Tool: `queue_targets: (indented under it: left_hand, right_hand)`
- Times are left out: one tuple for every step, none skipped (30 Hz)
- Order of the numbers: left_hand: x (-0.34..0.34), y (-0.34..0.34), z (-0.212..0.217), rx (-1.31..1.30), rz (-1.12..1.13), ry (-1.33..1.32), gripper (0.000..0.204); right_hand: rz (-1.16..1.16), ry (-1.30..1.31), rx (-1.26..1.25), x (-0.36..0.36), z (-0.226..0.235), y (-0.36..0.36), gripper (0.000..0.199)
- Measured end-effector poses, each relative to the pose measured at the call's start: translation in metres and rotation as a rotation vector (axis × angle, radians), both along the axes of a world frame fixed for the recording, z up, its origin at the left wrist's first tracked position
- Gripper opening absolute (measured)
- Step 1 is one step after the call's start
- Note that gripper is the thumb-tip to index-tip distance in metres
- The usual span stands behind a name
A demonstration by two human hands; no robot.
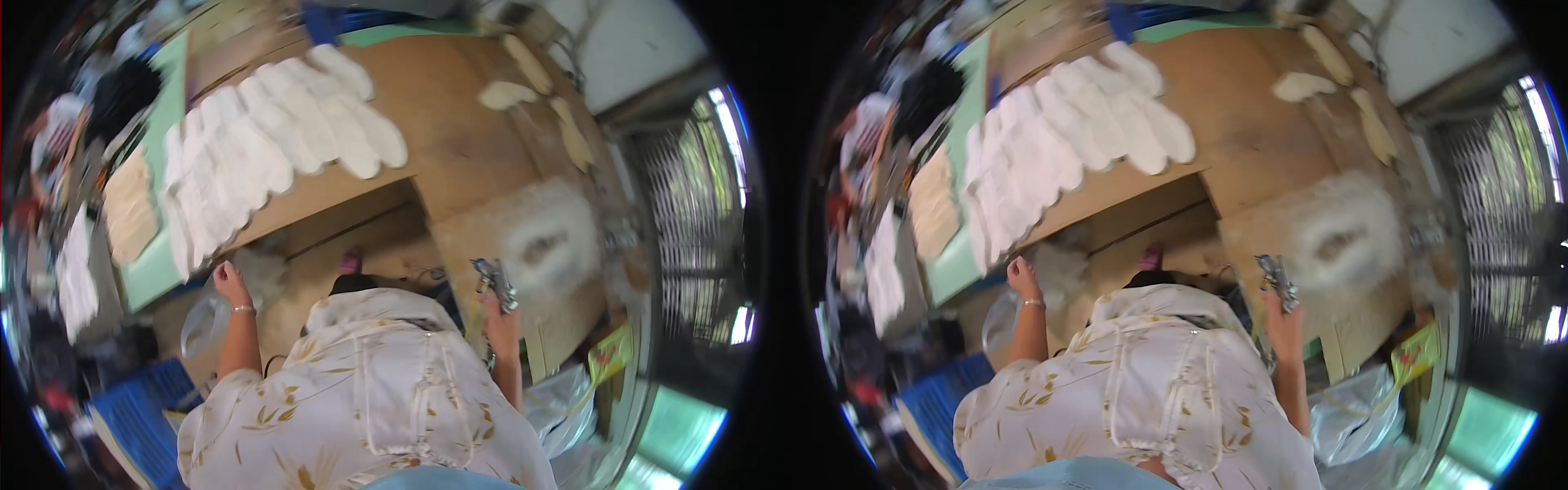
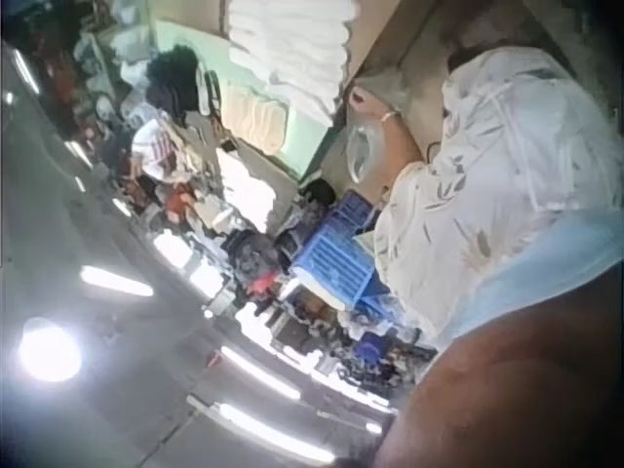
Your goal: Apply adhesive to shoe insoles or midsoles using a spray gun and then stack the parts.
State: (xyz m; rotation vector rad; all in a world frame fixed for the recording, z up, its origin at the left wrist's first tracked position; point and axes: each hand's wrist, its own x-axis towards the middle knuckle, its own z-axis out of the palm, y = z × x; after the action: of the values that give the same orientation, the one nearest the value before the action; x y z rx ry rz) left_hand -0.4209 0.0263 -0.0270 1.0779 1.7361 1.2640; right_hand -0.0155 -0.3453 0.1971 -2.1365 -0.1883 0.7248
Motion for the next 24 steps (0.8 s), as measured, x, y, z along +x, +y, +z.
queue_targets:
  left_hand:
    - [0.043, 0.005, 0.004, 0.006, -0.064, -0.025, 0.027]
    - [0.088, 0.007, 0.009, 0.047, -0.302, -0.039, 0.028]
    - [0.131, -0.001, 0.018, 0.092, -0.532, -0.046, 0.031]
    - [0.182, -0.010, 0.041, 0.015, -0.704, -0.044, 0.034]
    - [0.230, -0.016, 0.067, -0.058, -0.861, -0.024, 0.036]
    - [0.273, -0.017, 0.079, -0.110, -0.964, -0.044, 0.036]
    - [0.318, -0.018, 0.086, -0.166, -1.066, -0.063, 0.037]
    - [0.359, -0.018, 0.090, -0.134, -1.141, -0.045, 0.035]
    - [0.401, -0.014, 0.095, -0.095, -1.214, -0.025, 0.034]
    - [0.443, -0.005, 0.086, -0.034, -1.275, 0.025, 0.032]
    - [0.486, 0.001, 0.076, 0.024, -1.341, 0.074, 0.030]
    - [0.526, 0.000, 0.083, -0.084, -1.331, 0.030, 0.027]
    - [0.564, -0.001, 0.090, -0.195, -1.319, -0.011, 0.025]
    - [0.600, 0.003, 0.088, -0.134, -1.314, 0.087, 0.026]
    - [0.634, 0.010, 0.081, -0.068, -1.300, 0.180, 0.027]
    - [0.664, 0.025, 0.065, 0.204, -1.284, 0.289, 0.032]
    - [0.697, 0.031, 0.054, 0.210, -1.320, 0.285, 0.032]
    - [0.727, 0.037, 0.046, 0.211, -1.262, 0.397, 0.033]
    - [0.751, 0.042, 0.041, 0.214, -1.202, 0.508, 0.033]
    - [0.770, 0.049, 0.036, 0.217, -1.228, 0.505, 0.033]
    - [0.787, 0.053, 0.031, 0.240, -1.268, 0.528, 0.033]
    - [0.799, 0.060, 0.025, 0.262, -1.302, 0.555, 0.033]
    - [0.810, 0.066, 0.020, 0.263, -1.326, 0.557, 0.033]
    - [0.818, 0.073, 0.015, 0.241, -1.361, 0.565, 0.031]
  right_hand:
    - [0.053, -0.128, 0.007, 0.009, -0.012, -0.014, 0.025]
    - [0.008, -0.102, 0.024, 0.014, -0.012, -0.022, 0.024]
    - [-0.029, -0.067, 0.046, 0.019, -0.013, -0.032, 0.024]
    - [-0.083, -0.083, 0.047, 0.023, -0.013, -0.044, 0.024]
    - [-0.118, -0.080, 0.113, 0.022, -0.016, -0.052, 0.024]
    - [-0.146, -0.079, 0.181, 0.022, -0.018, -0.056, 0.023]
    - [-0.176, -0.087, 0.189, 0.020, -0.019, -0.060, 0.023]
    - [-0.235, -0.105, 0.229, 0.017, -0.023, -0.065, 0.023]
    - [-0.291, -0.124, 0.274, 0.016, -0.024, -0.068, 0.023]
    - [-0.245, -0.157, 0.269, 0.018, -0.023, -0.075, 0.023]
    - [-0.269, -0.164, 0.273, 0.016, -0.021, -0.080, 0.023]
    - [-0.371, -0.046, 0.207, 0.013, -0.020, -0.084, 0.022]
    - [-0.471, 0.075, 0.142, 0.013, -0.017, -0.084, 0.022]
    - [-0.503, 0.073, 0.145, 0.013, -0.007, -0.080, 0.022]
    - [-0.619, 0.100, 0.139, 0.016, 0.006, -0.072, 0.019]
    - [-0.733, 0.127, 0.131, 0.020, 0.013, -0.065, 0.016]
    - [-0.770, 0.123, 0.132, 0.021, 0.011, -0.064, 0.016]
    - [-0.810, 0.091, 0.115, 0.023, 0.009, -0.065, 0.017]
    - [-0.850, 0.060, 0.095, 0.027, 0.010, -0.061, 0.017]
    - [-0.910, 0.106, 0.107, 0.031, 0.015, -0.056, 0.018]
    - [-0.942, 0.105, 0.102, 0.035, 0.011, -0.054, 0.018]
    - [-0.957, 0.083, 0.097, 0.036, 0.004, -0.051, 0.019]
    - [-0.969, 0.060, 0.093, 0.037, -0.002, -0.049, 0.020]
    - [-0.988, 0.067, 0.091, 0.039, -0.011, -0.049, 0.020]
